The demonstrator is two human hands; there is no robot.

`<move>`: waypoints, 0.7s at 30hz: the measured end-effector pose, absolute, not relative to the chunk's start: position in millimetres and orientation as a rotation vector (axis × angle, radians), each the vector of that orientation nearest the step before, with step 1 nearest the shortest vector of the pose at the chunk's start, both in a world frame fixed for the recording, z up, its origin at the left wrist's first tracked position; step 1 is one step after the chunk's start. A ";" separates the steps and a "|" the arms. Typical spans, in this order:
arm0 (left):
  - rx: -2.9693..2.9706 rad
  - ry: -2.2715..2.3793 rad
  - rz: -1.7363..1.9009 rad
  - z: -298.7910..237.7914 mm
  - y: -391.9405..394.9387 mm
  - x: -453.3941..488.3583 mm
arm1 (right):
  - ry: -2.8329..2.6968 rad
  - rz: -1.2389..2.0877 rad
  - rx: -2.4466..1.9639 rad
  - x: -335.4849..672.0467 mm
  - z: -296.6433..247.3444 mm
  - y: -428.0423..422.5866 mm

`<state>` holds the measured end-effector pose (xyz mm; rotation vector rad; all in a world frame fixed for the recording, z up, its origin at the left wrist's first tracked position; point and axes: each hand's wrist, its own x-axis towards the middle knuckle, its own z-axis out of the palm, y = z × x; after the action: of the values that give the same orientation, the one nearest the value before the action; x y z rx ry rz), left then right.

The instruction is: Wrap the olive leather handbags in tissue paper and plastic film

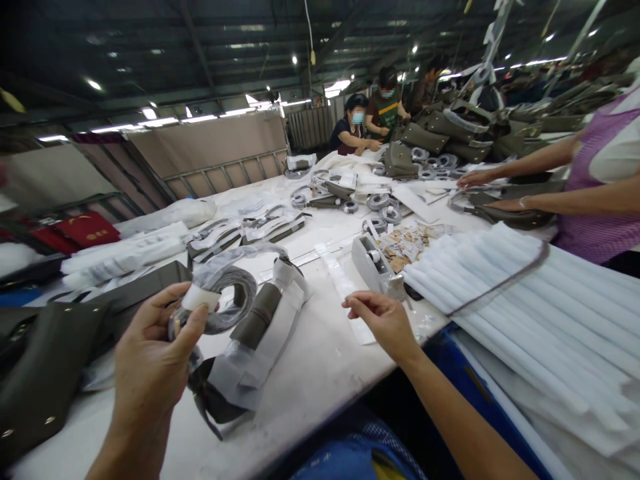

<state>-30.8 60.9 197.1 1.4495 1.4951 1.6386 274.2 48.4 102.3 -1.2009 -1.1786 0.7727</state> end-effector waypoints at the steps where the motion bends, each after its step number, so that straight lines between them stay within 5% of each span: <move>1: 1.462 1.460 1.618 196.2 61.8 -31.7 | -1.233 0.811 -1.126 258.5 114.3 48.6; 9: 1.507 1.359 1.501 195.7 61.2 -32.1 | -1.459 1.075 -0.684 156.8 181.6 65.2; 21: 1.573 1.356 1.477 198.8 52.8 -33.7 | -1.466 1.077 -0.869 126.4 181.0 85.6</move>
<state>-33.7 52.8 198.8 1.5731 1.3565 1.4774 126.4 85.6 181.0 -0.8690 -1.4657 1.0769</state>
